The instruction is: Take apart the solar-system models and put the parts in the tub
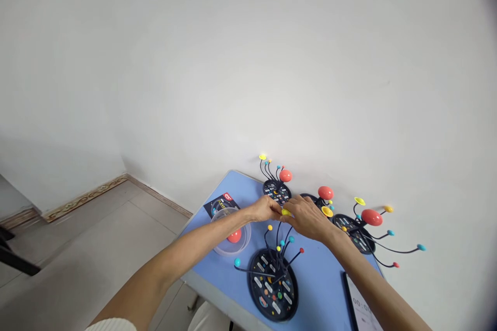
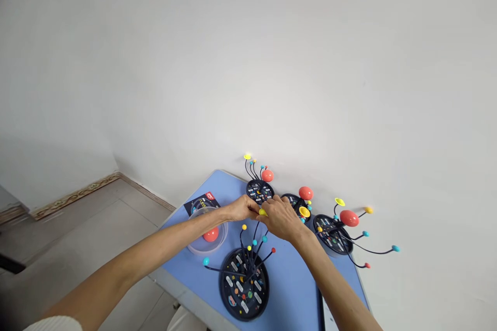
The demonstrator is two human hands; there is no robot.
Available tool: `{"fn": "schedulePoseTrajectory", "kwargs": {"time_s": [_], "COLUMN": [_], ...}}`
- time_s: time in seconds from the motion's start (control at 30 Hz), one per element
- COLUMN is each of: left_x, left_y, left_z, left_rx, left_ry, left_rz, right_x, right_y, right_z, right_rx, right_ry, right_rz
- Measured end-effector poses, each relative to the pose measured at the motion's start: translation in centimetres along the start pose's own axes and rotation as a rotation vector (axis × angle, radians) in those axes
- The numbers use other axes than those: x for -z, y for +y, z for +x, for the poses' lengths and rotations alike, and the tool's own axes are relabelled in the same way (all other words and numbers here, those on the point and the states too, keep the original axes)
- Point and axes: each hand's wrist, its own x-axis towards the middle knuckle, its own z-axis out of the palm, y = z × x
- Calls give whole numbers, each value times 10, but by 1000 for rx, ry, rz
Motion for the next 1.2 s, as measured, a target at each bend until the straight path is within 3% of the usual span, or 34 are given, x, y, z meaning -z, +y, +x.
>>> {"fn": "schedulePoseTrajectory", "kwargs": {"time_s": [0.1,0.3,0.57,0.77,0.93,1.07,1.2], "left_x": [-1,-1,15,67,111,127,130], "left_y": [0,-1,29,53,43,25,11], "left_z": [0,-2,-20,-61,-112,-143,-158], "left_rx": [2,16,41,46,88,119,140], "left_ry": [3,7,5,289,559,664,679], "left_rz": [-2,-10,76,211,383,497,542], "right_x": [1,0,12,24,17,14,10], "right_y": [-2,3,1,-47,-89,-114,-129], "right_z": [3,5,4,13,39,57,67], "right_rx": [17,37,58,134,164,69,32], "right_ry": [-20,59,179,155,30,-116,-170], "right_rz": [-35,-15,397,530,405,178,105]}}
